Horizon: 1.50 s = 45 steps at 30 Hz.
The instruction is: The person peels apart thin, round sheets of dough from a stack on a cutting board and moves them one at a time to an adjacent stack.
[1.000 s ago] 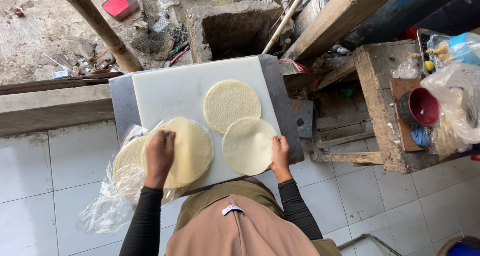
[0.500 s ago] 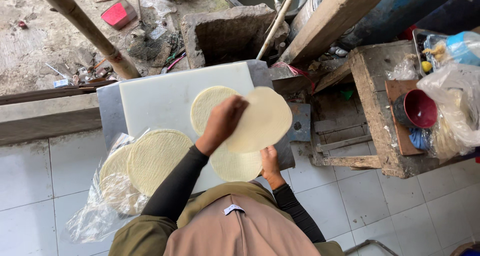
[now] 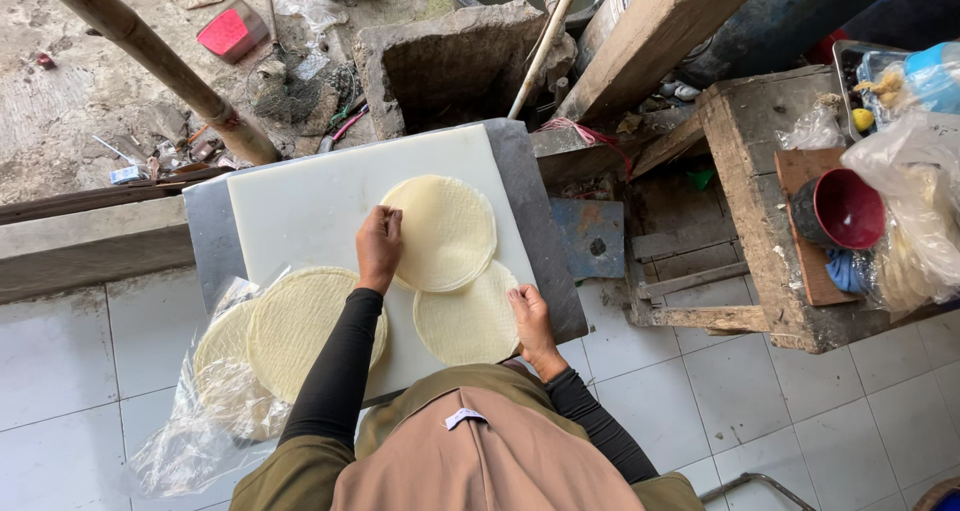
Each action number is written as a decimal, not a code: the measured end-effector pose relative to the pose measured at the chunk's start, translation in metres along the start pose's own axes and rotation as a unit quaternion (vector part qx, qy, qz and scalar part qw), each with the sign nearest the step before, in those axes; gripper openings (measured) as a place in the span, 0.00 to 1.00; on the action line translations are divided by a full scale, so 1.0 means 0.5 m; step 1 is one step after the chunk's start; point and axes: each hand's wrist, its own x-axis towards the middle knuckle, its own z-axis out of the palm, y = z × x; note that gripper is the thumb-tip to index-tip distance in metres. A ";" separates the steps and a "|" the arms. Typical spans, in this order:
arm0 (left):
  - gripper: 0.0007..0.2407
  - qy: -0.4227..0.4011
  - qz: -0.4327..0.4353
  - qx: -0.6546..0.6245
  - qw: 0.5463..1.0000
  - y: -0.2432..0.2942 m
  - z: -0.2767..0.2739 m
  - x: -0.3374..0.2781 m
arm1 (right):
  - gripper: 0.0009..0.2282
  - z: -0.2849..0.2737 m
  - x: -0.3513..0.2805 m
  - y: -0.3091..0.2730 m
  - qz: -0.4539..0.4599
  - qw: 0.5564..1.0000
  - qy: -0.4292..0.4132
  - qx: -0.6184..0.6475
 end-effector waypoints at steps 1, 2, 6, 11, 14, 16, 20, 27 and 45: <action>0.07 0.004 -0.011 0.005 1.000 0.000 -0.004 0.004 | 0.07 0.003 0.000 -0.004 -0.008 1.000 0.006 -0.024; 0.07 0.008 -0.022 0.010 1.000 -0.002 -0.010 0.008 | 0.07 0.005 -0.002 -0.007 -0.016 0.999 0.012 -0.048; 0.07 0.014 -0.011 0.035 0.999 -0.015 -0.017 0.009 | 0.07 0.006 -0.001 -0.009 -0.003 1.000 0.008 -0.025; 0.07 0.015 -0.017 0.057 0.998 -0.024 -0.021 0.004 | 0.07 -0.001 -0.001 0.002 -0.007 1.000 0.006 0.004; 0.07 0.014 -0.018 0.056 0.998 -0.019 -0.024 0.003 | 0.06 -0.011 -0.002 0.001 -0.010 0.999 0.022 0.042; 0.07 0.011 -0.027 0.051 0.998 -0.020 -0.030 -0.001 | 0.06 -0.022 -0.007 -0.007 -0.030 0.997 0.036 0.055; 0.06 0.007 -0.036 0.043 0.998 -0.023 -0.040 -0.007 | 0.06 -0.053 -0.024 -0.059 -0.070 0.993 0.058 0.081; 0.06 -0.016 -0.095 0.043 0.994 -0.011 -0.056 -0.012 | 0.07 -0.054 -0.067 -0.158 -0.076 0.989 0.102 0.079; 0.17 0.104 0.216 0.096 0.966 0.181 -0.107 -0.090 | 0.08 0.066 -0.079 -0.271 -0.162 0.986 -0.041 0.024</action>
